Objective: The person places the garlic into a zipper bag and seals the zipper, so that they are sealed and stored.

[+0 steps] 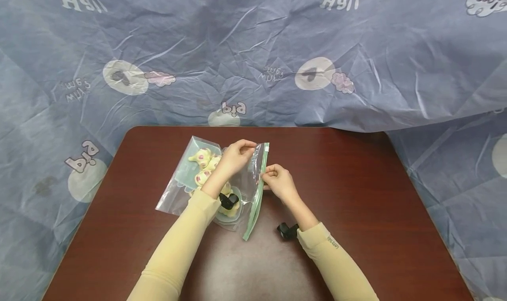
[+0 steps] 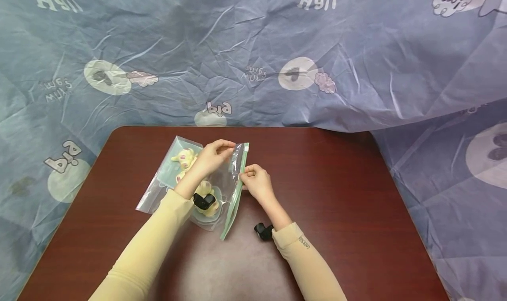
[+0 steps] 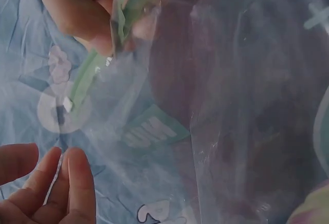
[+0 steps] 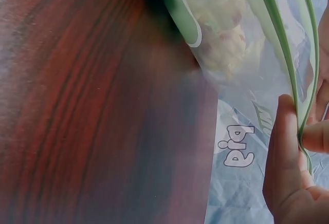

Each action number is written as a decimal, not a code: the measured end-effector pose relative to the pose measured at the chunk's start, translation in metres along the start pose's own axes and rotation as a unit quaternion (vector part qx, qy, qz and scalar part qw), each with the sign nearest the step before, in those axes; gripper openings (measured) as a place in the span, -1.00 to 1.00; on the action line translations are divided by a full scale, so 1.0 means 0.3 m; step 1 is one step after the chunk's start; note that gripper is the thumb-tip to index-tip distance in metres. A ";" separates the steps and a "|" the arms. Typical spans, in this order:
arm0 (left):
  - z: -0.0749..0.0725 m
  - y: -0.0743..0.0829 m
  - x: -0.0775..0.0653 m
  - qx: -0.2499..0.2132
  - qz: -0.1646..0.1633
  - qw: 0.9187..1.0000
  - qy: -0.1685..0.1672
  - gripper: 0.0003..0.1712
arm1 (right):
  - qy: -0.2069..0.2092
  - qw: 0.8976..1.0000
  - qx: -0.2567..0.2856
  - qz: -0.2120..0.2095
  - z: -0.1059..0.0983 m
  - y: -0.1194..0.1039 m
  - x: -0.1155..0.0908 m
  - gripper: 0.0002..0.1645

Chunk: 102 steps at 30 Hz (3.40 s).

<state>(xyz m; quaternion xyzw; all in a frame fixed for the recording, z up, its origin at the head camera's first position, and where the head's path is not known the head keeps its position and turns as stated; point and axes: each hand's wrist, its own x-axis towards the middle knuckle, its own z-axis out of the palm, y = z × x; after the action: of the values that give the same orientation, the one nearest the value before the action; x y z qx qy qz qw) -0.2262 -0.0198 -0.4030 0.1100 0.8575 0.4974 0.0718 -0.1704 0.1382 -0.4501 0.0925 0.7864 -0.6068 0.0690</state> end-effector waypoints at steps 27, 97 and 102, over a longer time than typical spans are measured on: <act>0.104 -0.029 0.117 0.106 0.044 0.990 -0.081 -0.81 | -0.053 0.999 -0.004 -0.002 -0.043 0.046 -0.033 -0.74; 0.114 -0.034 0.142 0.082 0.031 0.994 -0.067 -0.79 | -0.247 0.966 -0.070 -0.003 0.054 0.132 -0.264 -0.69; 0.114 -0.033 0.143 0.077 0.027 0.995 -0.063 -0.79 | -0.281 0.957 -0.074 0.002 0.087 0.157 -0.300 -0.68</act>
<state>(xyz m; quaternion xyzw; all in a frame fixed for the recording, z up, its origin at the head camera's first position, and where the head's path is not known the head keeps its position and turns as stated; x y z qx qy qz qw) -0.2607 0.0152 -0.4293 0.1694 0.8836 0.4241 0.1033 -0.0721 0.1190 -0.4811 -0.0859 0.7778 -0.5484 0.2948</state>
